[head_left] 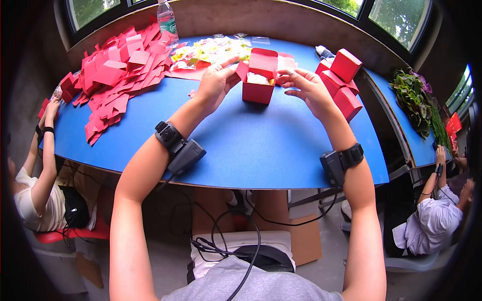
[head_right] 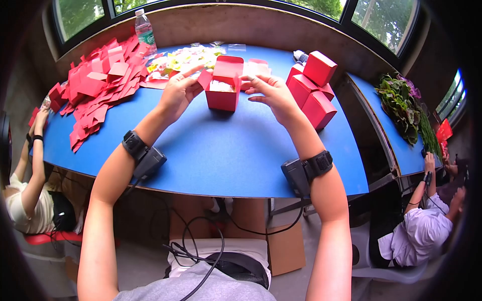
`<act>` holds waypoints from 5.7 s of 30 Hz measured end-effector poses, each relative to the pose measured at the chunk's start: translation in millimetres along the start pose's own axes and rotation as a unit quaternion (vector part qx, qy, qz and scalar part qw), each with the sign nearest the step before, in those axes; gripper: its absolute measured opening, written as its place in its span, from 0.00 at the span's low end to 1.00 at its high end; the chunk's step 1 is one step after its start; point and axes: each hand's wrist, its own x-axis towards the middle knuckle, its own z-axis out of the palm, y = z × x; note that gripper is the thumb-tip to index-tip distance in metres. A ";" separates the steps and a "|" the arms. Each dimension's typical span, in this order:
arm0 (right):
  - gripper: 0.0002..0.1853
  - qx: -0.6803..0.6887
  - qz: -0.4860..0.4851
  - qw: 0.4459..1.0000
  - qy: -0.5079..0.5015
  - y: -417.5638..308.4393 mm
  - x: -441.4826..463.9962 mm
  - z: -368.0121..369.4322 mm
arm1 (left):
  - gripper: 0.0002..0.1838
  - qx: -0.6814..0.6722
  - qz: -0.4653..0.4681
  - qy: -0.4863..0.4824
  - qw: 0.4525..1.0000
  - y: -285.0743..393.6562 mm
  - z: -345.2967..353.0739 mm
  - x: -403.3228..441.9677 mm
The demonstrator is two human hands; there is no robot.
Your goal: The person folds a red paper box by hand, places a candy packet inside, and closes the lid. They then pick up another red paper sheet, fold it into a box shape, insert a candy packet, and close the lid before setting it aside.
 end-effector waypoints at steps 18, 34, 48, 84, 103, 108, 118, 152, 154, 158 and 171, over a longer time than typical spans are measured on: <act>0.22 -0.205 -0.162 0.964 -0.045 25.2 9.1 22.1 | 0.42 0.352 0.181 -0.030 0.918 -12.5 4.0 1.7; 0.32 -0.185 -0.139 0.973 -0.011 21.1 6.8 25.9 | 0.18 0.539 0.384 -0.132 0.738 2.2 6.3 -4.3; 0.40 -0.297 -0.127 0.943 -0.078 33.9 8.5 24.6 | 0.11 0.573 0.281 -0.208 0.741 15.1 0.0 -7.3; 0.20 -0.506 -0.206 0.777 0.313 -63.8 -27.2 -81.8 | 0.14 0.664 0.361 -0.093 0.649 27.4 -19.6 -2.7; 0.27 -0.477 0.020 0.874 -0.095 -43.0 -23.4 -13.3 | 0.23 0.668 0.270 -0.091 0.687 24.0 -22.6 -5.7; 0.42 -0.460 -0.064 0.885 -0.040 -45.1 -27.8 -5.0 | 0.23 0.675 0.270 -0.090 0.681 24.5 -25.5 -5.8; 0.26 -0.674 -0.102 0.722 0.122 -30.1 -22.4 -23.0 | 0.21 0.657 0.282 -0.073 0.695 24.0 -29.4 -3.3; 0.15 -0.628 -0.302 0.693 0.183 0.9 -0.5 -17.7 | 0.33 0.809 -0.105 0.222 0.534 20.5 -105.3 12.8; 0.13 -0.571 -0.278 0.759 0.143 -2.9 -4.6 -4.9 | 0.32 0.801 -0.094 0.208 0.554 19.1 -116.2 15.6; 0.04 -0.452 -0.238 0.856 0.077 0.7 -1.5 5.4 | 0.24 0.801 -0.028 0.194 0.565 16.1 -126.5 17.1; 0.15 -0.407 -0.075 0.910 -0.034 -6.9 91.5 48.1 | 0.21 0.743 0.116 0.268 0.602 15.2 -141.2 19.6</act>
